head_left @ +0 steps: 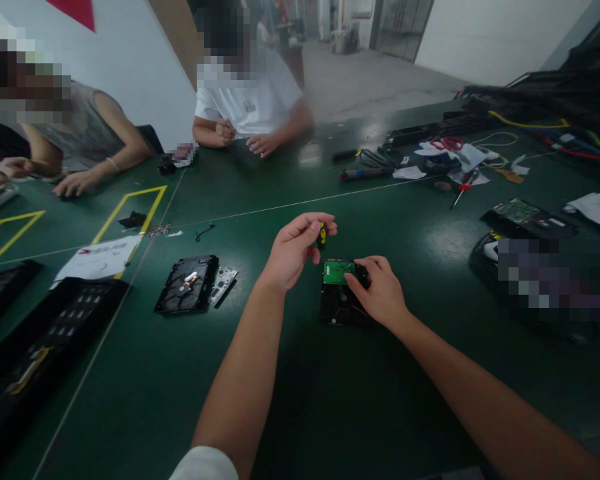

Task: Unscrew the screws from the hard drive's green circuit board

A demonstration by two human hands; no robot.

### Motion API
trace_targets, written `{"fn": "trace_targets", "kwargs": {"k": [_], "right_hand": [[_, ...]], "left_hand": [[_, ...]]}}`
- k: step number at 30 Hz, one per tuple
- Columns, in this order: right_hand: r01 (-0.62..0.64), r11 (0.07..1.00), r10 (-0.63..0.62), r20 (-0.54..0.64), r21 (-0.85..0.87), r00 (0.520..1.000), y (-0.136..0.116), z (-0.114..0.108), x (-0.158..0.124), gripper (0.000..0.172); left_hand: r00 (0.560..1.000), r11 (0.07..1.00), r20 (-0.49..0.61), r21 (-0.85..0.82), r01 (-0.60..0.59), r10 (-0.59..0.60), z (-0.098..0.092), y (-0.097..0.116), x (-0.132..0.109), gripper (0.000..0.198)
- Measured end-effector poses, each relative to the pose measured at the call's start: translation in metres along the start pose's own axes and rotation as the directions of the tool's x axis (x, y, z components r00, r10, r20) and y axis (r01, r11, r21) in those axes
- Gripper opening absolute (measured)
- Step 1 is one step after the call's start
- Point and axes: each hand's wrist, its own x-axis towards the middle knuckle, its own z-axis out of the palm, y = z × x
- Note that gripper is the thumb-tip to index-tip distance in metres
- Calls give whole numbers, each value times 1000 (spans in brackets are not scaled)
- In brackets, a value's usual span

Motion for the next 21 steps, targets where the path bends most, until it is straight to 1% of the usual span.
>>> {"fn": "trace_targets", "kwargs": {"k": [2, 4, 6, 7, 8, 9, 10, 11, 12, 13, 14, 15, 17, 19, 21], "right_hand": [[-27, 999, 27, -6, 33, 1000, -1, -4, 0, 46], [-44, 997, 47, -49, 64, 998, -7, -9, 0, 48], [-15, 997, 23, -121, 70, 992, -19, -15, -1, 45], [20, 996, -8, -122, 93, 993, -28, -18, -1, 40], [53, 989, -42, -80, 139, 996, -39, -19, -1, 34], [70, 974, -71, -1, 213, 997, -51, -19, 0, 31], [50, 953, -83, 101, 300, 991, -64, -18, 0, 36], [0, 923, -98, 232, 386, 968, -76, -17, 1, 48], [-74, 879, -119, 368, 470, 922, -87, -14, 2, 61], [-154, 827, -146, 471, 541, 870, -96, -12, 4, 67], [-227, 772, -167, 534, 593, 829, -104, -10, 5, 62], [-258, 738, -206, 571, 624, 795, -109, -8, 6, 49], [-243, 719, -236, 559, 650, 795, -113, -7, 8, 31], [-215, 733, -232, 535, 646, 813, -113, -8, 9, 23], [-198, 757, -215, 524, 623, 824, -112, -10, 8, 22]], "left_hand": [[999, 1000, -33, -23, 12, -12, -1, 1, 0, 24], [998, 999, -54, -45, 18, -20, -2, 1, 0, 23], [997, 998, -65, -59, 26, -30, -2, 1, 0, 23], [997, 998, -67, -58, 31, -35, -2, 1, 1, 24], [997, 998, -69, -49, 34, -38, -2, 0, 1, 24], [997, 999, -69, -34, 34, -36, -2, 0, 1, 25], [997, 999, -67, -14, 29, -30, -1, -1, 1, 25], [998, 1000, -65, 5, 20, -20, -1, -2, 1, 26], [998, 1000, -66, 18, 10, -9, 0, -2, 1, 27], [998, 1000, -66, 25, 3, -1, 1, -2, 1, 27], [998, 1000, -69, 22, -1, 2, 2, -2, 0, 27], [997, 1000, -73, 9, 0, 1, 4, -2, 0, 26], [997, 999, -71, -44, 8, -11, 7, -1, -1, 24], [998, 995, -59, -100, 13, -19, 11, 0, -1, 22], [998, 990, -49, -138, 18, -25, 14, 1, -1, 21]]}}
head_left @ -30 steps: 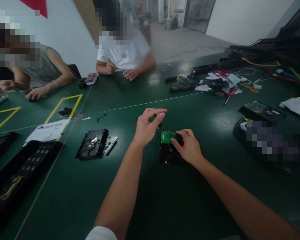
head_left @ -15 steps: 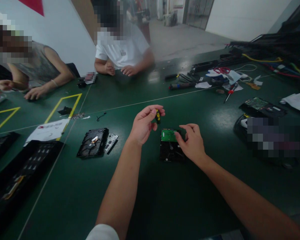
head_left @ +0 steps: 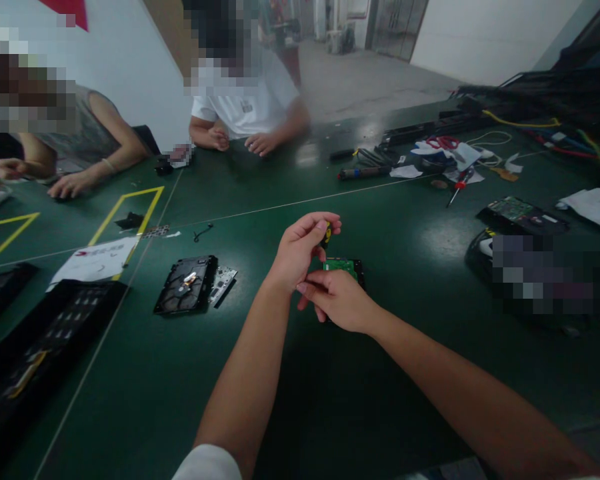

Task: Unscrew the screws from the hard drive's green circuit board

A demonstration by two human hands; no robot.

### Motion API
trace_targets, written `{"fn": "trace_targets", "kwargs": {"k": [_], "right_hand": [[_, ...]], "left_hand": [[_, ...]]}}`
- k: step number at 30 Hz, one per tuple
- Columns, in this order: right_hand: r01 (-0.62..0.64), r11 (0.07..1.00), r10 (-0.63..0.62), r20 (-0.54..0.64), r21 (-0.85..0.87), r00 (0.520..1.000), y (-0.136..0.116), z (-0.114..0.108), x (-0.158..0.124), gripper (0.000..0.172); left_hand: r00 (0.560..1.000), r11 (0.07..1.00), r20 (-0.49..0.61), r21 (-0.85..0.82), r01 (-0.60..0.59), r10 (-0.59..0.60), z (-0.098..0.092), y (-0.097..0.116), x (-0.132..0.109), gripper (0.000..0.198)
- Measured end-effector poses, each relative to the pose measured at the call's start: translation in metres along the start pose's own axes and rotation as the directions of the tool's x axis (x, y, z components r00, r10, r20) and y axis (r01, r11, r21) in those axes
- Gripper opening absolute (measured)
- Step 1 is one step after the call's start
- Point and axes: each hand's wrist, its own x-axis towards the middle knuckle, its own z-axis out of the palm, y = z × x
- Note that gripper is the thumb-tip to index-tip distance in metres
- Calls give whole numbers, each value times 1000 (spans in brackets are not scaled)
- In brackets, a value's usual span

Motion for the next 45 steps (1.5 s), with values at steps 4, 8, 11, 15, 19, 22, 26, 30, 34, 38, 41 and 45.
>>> {"fn": "trace_targets", "kwargs": {"k": [4, 8, 11, 15, 19, 22, 26, 30, 34, 38, 41, 45], "right_hand": [[13, 998, -15, -28, -56, 999, 0, -4, -13, 24], [-2, 995, -10, -127, -97, 992, 11, -32, -30, 29], [-65, 956, -107, -547, -286, 830, 38, -73, -34, 36], [-217, 848, -308, -781, -484, 543, 82, -111, -36, 72], [-208, 820, -284, -696, -533, 660, 97, -101, -39, 56], [-205, 829, -208, -627, -520, 751, 93, -83, -35, 54], [-208, 814, -188, -584, -543, 790, 88, -71, -27, 65], [-210, 793, -178, -548, -572, 817, 92, -68, -24, 64], [-244, 805, -128, -559, -541, 820, 92, -67, -21, 59], [-270, 806, -94, -564, -527, 821, 87, -68, -19, 54], [-273, 801, -94, -562, -533, 822, 86, -69, -20, 51], [-259, 794, -119, -557, -551, 822, 88, -68, -22, 50]], "left_hand": [[999, 1000, 48, -9, 7, -7, 3, 0, 0, 22], [996, 1000, 88, 16, -12, 10, 1, -1, 0, 23], [997, 999, 75, 34, -14, 12, 0, 0, 0, 24], [997, 989, 47, 129, -71, 66, -4, 1, 1, 25], [980, 920, 18, 342, -192, 197, -10, -2, 4, 27], [970, 886, 30, 400, -234, 242, -12, -5, 6, 30], [958, 857, -26, 454, -243, 285, -10, -7, 6, 27], [937, 814, -70, 521, -258, 342, -7, -5, 4, 20], [970, 884, -37, 421, -203, 241, -7, -1, 3, 25], [996, 989, 42, 126, -78, 73, -6, 0, 2, 26], [998, 999, 43, 0, -36, 36, -4, -1, 2, 20], [999, 998, -4, 27, -52, 52, -2, -4, 3, 24]]}}
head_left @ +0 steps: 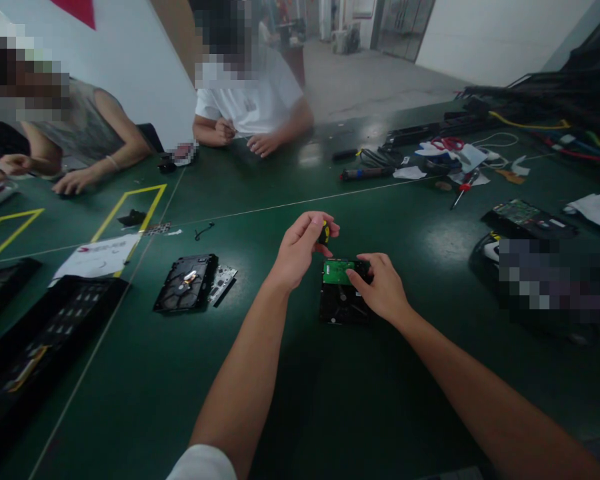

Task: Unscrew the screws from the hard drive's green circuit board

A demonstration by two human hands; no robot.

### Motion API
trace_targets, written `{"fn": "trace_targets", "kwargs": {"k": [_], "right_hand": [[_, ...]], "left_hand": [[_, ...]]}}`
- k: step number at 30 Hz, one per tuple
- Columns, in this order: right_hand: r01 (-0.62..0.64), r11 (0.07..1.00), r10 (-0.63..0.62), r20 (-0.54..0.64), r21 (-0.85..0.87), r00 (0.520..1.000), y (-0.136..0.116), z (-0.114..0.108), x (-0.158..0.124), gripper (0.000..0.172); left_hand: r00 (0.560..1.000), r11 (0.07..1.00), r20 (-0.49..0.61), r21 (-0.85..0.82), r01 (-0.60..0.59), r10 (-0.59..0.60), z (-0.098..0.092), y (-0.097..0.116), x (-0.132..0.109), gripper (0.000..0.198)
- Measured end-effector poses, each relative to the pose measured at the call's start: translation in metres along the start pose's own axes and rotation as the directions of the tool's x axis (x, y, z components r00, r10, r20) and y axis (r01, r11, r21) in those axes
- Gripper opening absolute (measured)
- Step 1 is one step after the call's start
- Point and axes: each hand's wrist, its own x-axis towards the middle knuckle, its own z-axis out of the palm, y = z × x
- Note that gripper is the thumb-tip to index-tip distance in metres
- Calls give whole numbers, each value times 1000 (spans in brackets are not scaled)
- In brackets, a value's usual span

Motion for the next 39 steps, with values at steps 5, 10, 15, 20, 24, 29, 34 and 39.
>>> {"fn": "trace_targets", "kwargs": {"k": [5, 10, 15, 20, 24, 29, 34, 39], "right_hand": [[29, 999, -29, -25, 16, 999, 2, 3, -1, 50], [57, 998, -57, -29, -15, 998, 2, 7, -1, 50], [76, 996, -77, -21, -40, 997, 3, 8, -1, 50], [82, 995, -84, -22, -64, 996, 3, 8, 0, 48], [92, 994, -93, -17, -64, 995, 2, 7, 0, 45], [93, 994, -94, -18, -59, 995, 2, 8, -1, 45], [103, 993, -105, -31, -60, 994, 2, 8, -1, 43], [103, 994, -104, -34, -29, 994, 2, 7, -3, 43]], "left_hand": [[996, 971, -62, 233, -52, 69, -1, -1, 0, 28], [998, 970, -42, 242, -34, 46, -4, 5, -1, 30], [997, 996, -43, 60, 63, -60, -1, 5, 0, 28], [998, 999, -35, -5, 52, -53, -4, 2, 0, 23], [999, 999, -19, 24, 29, -29, -6, 3, 0, 21], [1000, 998, 16, 59, -1, 0, -3, 5, 0, 26], [998, 988, -57, 153, -3, 12, 1, 1, 0, 32], [983, 964, -162, 261, -44, 89, 5, -2, 0, 32]]}}
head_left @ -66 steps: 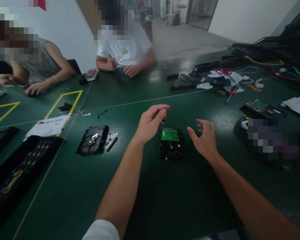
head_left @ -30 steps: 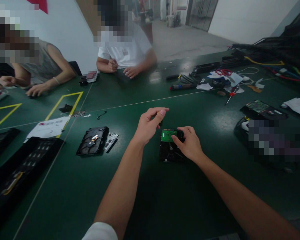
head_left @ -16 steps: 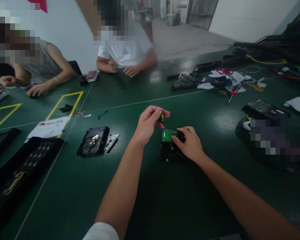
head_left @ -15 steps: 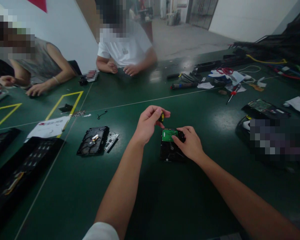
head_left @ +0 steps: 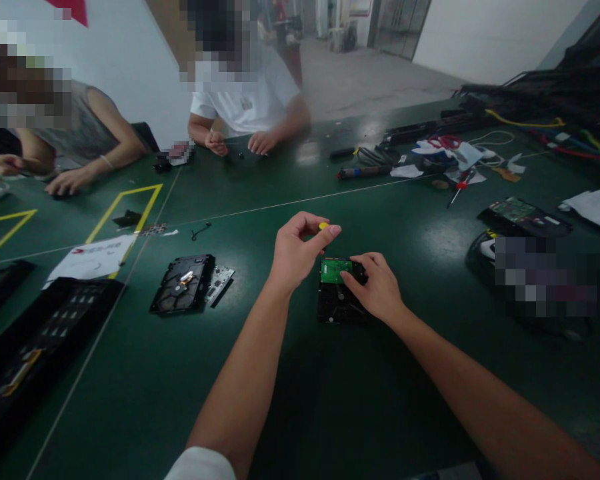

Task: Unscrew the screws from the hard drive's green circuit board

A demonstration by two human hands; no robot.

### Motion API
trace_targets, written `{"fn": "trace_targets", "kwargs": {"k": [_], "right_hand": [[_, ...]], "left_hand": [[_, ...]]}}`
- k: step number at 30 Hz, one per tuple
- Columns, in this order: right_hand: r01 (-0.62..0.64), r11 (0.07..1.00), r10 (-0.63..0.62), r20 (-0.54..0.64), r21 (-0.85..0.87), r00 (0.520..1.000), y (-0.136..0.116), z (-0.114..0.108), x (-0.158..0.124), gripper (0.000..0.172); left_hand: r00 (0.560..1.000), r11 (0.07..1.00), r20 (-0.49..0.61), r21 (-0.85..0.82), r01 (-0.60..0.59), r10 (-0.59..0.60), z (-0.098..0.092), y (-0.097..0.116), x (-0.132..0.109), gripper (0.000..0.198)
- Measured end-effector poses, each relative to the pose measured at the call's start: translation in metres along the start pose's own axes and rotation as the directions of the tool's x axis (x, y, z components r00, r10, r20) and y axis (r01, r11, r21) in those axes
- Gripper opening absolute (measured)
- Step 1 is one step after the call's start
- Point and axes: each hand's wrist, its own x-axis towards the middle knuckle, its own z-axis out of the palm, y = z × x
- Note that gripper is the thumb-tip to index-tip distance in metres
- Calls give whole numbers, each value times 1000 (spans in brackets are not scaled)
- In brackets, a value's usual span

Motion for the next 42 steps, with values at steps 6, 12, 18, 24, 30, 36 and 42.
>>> {"fn": "trace_targets", "kwargs": {"k": [6, 12, 18, 24, 30, 36, 42], "right_hand": [[18, 1000, -18, -19, -4, 1000, 0, 1, 0, 41], [20, 999, -20, 0, -27, 1000, 2, 0, 0, 42], [-3, 1000, 3, 18, -10, 1000, 1, -1, 1, 43], [7, 1000, -7, 14, -21, 1000, 2, 0, 1, 44], [2, 1000, -2, 23, -27, 1000, 1, -1, 0, 46], [18, 999, -18, 3, -33, 1000, 3, 1, 0, 44], [15, 999, -15, -3, -31, 1000, 3, 1, 0, 42]], "left_hand": [[998, 999, 44, 8, 33, -33, -5, 6, 0, 23], [988, 991, 145, -117, 70, -53, -10, 7, 1, 26], [992, 982, 115, -170, 78, -59, -14, 4, 4, 23], [995, 989, 79, -133, 70, -59, -18, 4, 6, 23], [1000, 998, 17, -55, 24, -23, -16, 6, 5, 21], [998, 998, -40, -41, 50, -51, -8, 4, 4, 31], [999, 1000, -34, -8, 4, -4, -4, -2, 2, 34]]}}
